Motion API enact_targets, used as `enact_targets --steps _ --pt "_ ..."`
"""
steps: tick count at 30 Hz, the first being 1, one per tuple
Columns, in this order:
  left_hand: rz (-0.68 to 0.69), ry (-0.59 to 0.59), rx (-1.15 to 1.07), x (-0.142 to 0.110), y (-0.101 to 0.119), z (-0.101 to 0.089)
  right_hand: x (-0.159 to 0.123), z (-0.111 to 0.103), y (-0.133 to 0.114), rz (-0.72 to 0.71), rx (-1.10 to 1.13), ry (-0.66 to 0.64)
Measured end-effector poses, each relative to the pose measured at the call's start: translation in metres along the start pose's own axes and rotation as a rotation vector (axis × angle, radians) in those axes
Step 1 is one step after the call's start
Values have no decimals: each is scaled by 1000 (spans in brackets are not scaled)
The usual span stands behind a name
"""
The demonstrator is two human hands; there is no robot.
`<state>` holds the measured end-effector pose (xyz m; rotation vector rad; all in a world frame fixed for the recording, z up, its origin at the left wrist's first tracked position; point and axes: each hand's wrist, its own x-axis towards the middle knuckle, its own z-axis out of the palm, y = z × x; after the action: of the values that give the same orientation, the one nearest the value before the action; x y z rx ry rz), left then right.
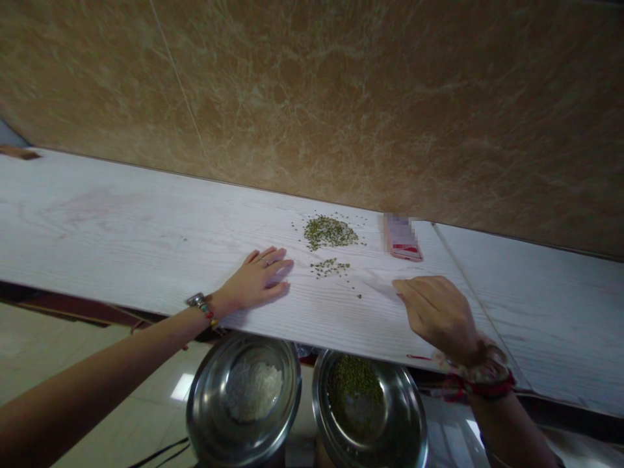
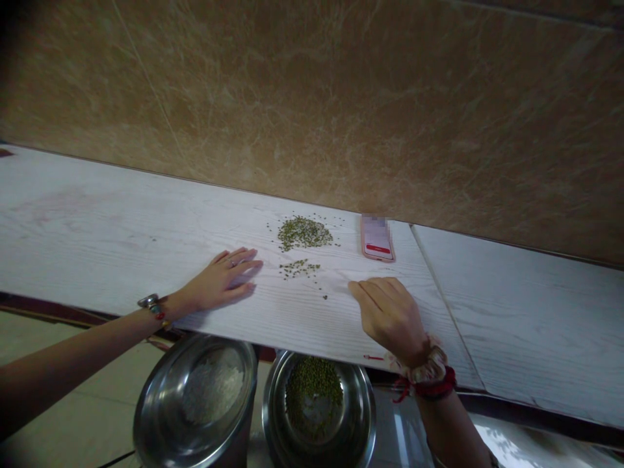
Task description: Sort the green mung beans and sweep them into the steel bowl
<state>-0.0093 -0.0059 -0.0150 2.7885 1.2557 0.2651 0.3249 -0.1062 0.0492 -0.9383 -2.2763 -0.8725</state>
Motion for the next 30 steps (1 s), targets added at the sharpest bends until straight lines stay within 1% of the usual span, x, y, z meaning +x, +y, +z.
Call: enact_targets --steps 3,7,12,16,22,27,30 --pt "-7 -10 12 0 1 -1 0 1 -4 18 32 11" --pt "-6 -11 19 0 2 -2 -1 9 -4 36 56 18" --pt "-1 -5 22 -1 1 -2 -3 18 5 52 -32 43" --pt "4 10 14 -2 0 0 -2 16 2 82 -2 77" --pt "7 7 11 -1 0 0 7 16 -7 42 48 40" --pt "0 -10 1 -1 2 -2 8 16 -6 24 82 14" --pt "6 5 1 -1 1 -2 5 12 -4 47 115 33"
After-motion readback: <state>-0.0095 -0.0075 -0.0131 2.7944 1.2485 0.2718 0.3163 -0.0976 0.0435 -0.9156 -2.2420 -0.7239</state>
